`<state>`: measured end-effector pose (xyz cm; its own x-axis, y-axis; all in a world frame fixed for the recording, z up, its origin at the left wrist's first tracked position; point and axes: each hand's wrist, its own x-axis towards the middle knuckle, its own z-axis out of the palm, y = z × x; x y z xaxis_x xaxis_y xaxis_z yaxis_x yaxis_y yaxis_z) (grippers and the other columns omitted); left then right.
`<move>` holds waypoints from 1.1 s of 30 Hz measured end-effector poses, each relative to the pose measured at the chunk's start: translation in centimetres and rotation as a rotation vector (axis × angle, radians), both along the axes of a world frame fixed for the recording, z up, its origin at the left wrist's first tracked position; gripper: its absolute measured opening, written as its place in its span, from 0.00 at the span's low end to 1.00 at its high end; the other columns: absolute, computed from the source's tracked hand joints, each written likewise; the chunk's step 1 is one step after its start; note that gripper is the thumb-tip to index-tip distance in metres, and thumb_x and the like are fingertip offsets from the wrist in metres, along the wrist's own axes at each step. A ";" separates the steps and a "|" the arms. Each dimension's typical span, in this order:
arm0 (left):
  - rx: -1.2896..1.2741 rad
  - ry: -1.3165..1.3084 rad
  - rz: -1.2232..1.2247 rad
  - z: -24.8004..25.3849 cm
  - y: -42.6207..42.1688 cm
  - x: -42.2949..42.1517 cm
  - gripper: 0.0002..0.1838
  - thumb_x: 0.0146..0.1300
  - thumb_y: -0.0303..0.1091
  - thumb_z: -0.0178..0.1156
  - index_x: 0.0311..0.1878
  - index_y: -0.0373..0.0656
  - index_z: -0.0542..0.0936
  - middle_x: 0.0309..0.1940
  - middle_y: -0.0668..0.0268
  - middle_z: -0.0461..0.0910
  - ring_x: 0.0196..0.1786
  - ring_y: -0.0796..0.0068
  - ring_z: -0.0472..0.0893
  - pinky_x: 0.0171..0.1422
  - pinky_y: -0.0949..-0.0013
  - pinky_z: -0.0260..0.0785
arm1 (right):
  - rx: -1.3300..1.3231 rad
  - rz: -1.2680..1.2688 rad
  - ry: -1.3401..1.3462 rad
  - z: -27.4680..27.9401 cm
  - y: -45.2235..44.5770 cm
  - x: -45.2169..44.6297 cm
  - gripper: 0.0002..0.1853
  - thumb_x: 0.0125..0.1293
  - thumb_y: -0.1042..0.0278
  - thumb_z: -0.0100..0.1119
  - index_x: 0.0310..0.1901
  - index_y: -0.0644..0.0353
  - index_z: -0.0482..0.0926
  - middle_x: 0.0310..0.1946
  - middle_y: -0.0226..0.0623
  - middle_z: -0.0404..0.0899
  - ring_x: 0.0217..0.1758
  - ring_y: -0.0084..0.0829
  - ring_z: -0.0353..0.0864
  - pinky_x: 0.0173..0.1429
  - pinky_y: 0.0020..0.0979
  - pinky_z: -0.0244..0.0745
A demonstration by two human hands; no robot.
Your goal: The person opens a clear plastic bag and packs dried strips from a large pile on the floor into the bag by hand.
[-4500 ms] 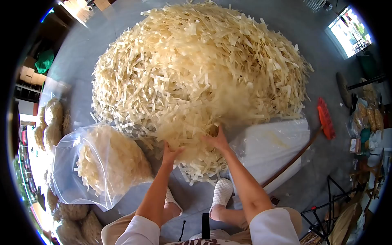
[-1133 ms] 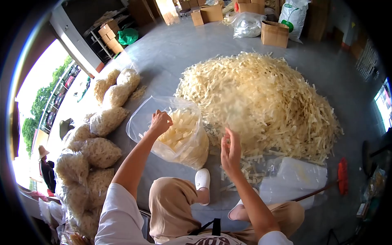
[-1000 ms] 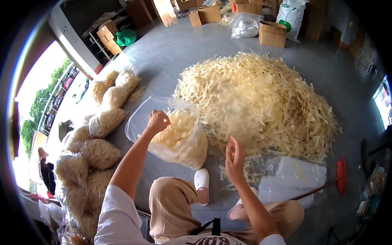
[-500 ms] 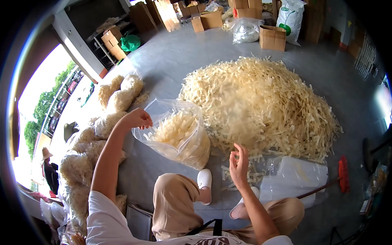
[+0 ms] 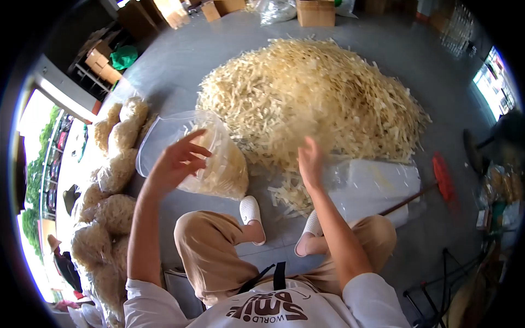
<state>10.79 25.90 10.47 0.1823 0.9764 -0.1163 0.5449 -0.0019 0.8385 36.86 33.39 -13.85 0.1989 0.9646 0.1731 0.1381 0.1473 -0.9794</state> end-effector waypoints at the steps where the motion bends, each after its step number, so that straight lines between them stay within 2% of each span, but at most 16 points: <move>1: -0.095 -0.127 -0.101 -1.8 0.4 2.3 0.29 0.57 0.25 0.58 0.63 0.41 0.64 0.42 0.63 0.78 0.35 0.79 0.78 0.38 0.76 0.72 | -0.115 -0.013 0.073 -0.3 0.7 0.9 0.20 0.62 0.73 0.52 0.57 0.57 0.66 0.54 0.42 0.63 0.43 0.26 0.74 0.37 0.24 0.75; 4: -0.394 -0.552 -0.175 -10.0 2.7 7.5 0.26 0.60 0.30 0.57 0.62 0.41 0.65 0.47 0.60 0.76 0.41 0.73 0.77 0.45 0.70 0.73 | -0.366 -0.067 0.197 -3.3 0.7 3.6 0.24 0.59 0.73 0.53 0.59 0.58 0.64 0.54 0.44 0.63 0.41 0.26 0.72 0.36 0.25 0.76; 6: -0.549 -0.756 0.085 -19.5 4.2 9.9 0.26 0.61 0.34 0.56 0.62 0.40 0.64 0.49 0.60 0.73 0.44 0.68 0.76 0.49 0.65 0.72 | -0.506 -0.100 0.246 -6.3 0.3 4.9 0.26 0.57 0.73 0.53 0.59 0.58 0.63 0.54 0.46 0.63 0.41 0.26 0.71 0.35 0.27 0.77; 10: -0.994 -0.778 0.805 -34.4 0.5 12.4 0.22 0.60 0.34 0.55 0.57 0.43 0.67 0.46 0.60 0.72 0.43 0.61 0.75 0.52 0.57 0.69 | -0.973 -0.131 0.357 -15.6 -3.3 6.0 0.38 0.52 0.67 0.58 0.64 0.55 0.51 0.57 0.49 0.59 0.50 0.38 0.69 0.33 0.38 0.80; 12: -1.121 -0.636 0.915 -39.1 -2.9 12.1 0.32 0.54 0.34 0.60 0.61 0.45 0.57 0.52 0.56 0.67 0.46 0.55 0.74 0.51 0.50 0.67 | -1.091 -0.217 0.397 -16.9 -5.5 4.9 0.42 0.52 0.70 0.56 0.66 0.49 0.43 0.60 0.47 0.56 0.56 0.44 0.66 0.36 0.43 0.80; 15: -1.209 -0.387 0.929 -43.1 -6.9 11.2 0.51 0.46 0.34 0.67 0.67 0.50 0.41 0.61 0.51 0.59 0.51 0.47 0.72 0.49 0.40 0.65 | -1.102 -0.304 0.357 -18.6 -7.4 3.4 0.43 0.53 0.74 0.55 0.67 0.49 0.41 0.60 0.44 0.58 0.58 0.46 0.65 0.37 0.43 0.79; 16: -1.219 -0.382 0.924 -44.4 -7.0 11.1 0.51 0.46 0.34 0.67 0.67 0.50 0.41 0.61 0.51 0.59 0.51 0.47 0.72 0.49 0.40 0.65 | -1.109 -0.313 0.357 -19.2 -7.3 3.1 0.43 0.53 0.74 0.55 0.67 0.49 0.41 0.60 0.44 0.58 0.58 0.46 0.65 0.37 0.43 0.79; 20: -1.315 -0.349 1.008 -49.1 -7.0 11.4 0.58 0.43 0.29 0.69 0.68 0.59 0.34 0.63 0.49 0.53 0.52 0.48 0.71 0.46 0.40 0.68 | -1.041 -0.425 0.174 -23.6 -6.1 2.3 0.47 0.50 0.71 0.59 0.67 0.56 0.40 0.57 0.62 0.57 0.60 0.55 0.60 0.55 0.48 0.70; 22: -1.336 -0.342 1.075 -52.2 -6.5 11.4 0.58 0.44 0.28 0.68 0.68 0.59 0.34 0.63 0.48 0.53 0.53 0.48 0.70 0.43 0.42 0.70 | -1.153 -0.343 -0.275 -25.2 -4.9 1.0 0.47 0.49 0.66 0.61 0.67 0.59 0.42 0.56 0.66 0.57 0.61 0.58 0.59 0.62 0.44 0.61; 23: -1.117 -0.066 0.347 -54.5 -6.2 10.9 0.55 0.45 0.28 0.67 0.67 0.56 0.36 0.62 0.48 0.54 0.53 0.49 0.70 0.43 0.44 0.71 | -1.126 -0.264 -0.354 -25.3 -4.6 0.7 0.45 0.49 0.62 0.61 0.67 0.59 0.46 0.56 0.64 0.60 0.60 0.56 0.60 0.63 0.45 0.58; 25: -0.984 -0.292 0.405 -52.2 -2.5 13.1 0.50 0.46 0.26 0.65 0.65 0.53 0.40 0.58 0.50 0.58 0.51 0.51 0.72 0.45 0.48 0.72 | -0.943 -0.184 -0.367 -26.1 -3.7 -0.8 0.44 0.49 0.62 0.61 0.66 0.58 0.49 0.55 0.62 0.61 0.60 0.55 0.61 0.62 0.44 0.59; 26: -1.045 -0.766 1.184 -47.8 2.0 15.6 0.47 0.47 0.25 0.64 0.63 0.52 0.42 0.56 0.52 0.60 0.49 0.52 0.73 0.47 0.50 0.72 | -0.753 -0.097 -0.370 -26.4 -3.4 -1.5 0.43 0.49 0.61 0.62 0.65 0.58 0.51 0.55 0.60 0.63 0.59 0.54 0.62 0.61 0.43 0.60; 27: -0.941 -0.870 1.196 -48.5 3.5 15.3 0.45 0.48 0.25 0.63 0.63 0.53 0.43 0.56 0.53 0.60 0.48 0.53 0.73 0.47 0.50 0.72 | -0.758 -0.095 -0.372 -25.6 -2.6 -1.8 0.43 0.49 0.61 0.62 0.65 0.58 0.51 0.55 0.60 0.63 0.59 0.54 0.62 0.61 0.43 0.60; 29: -0.827 -0.972 1.209 -49.1 6.1 13.8 0.43 0.49 0.25 0.62 0.62 0.54 0.44 0.55 0.54 0.60 0.47 0.54 0.74 0.47 0.50 0.71 | -0.616 0.273 -0.380 -20.2 1.0 -2.0 0.39 0.49 0.61 0.62 0.63 0.58 0.56 0.51 0.55 0.66 0.55 0.51 0.65 0.57 0.41 0.63; 31: -0.646 -0.921 1.057 -47.0 8.3 11.9 0.41 0.51 0.25 0.59 0.62 0.53 0.44 0.57 0.56 0.58 0.53 0.54 0.69 0.50 0.45 0.69 | -0.540 0.291 -0.539 -15.5 5.0 -1.5 0.37 0.50 0.61 0.62 0.62 0.58 0.57 0.51 0.52 0.67 0.54 0.49 0.66 0.56 0.42 0.65; 33: -0.664 -0.848 1.144 -45.0 9.2 11.0 0.43 0.50 0.26 0.60 0.64 0.54 0.45 0.59 0.56 0.57 0.56 0.56 0.67 0.53 0.47 0.66 | -0.392 0.253 -0.762 -13.0 9.4 -1.0 0.35 0.52 0.61 0.61 0.61 0.58 0.59 0.50 0.49 0.68 0.53 0.46 0.68 0.53 0.42 0.66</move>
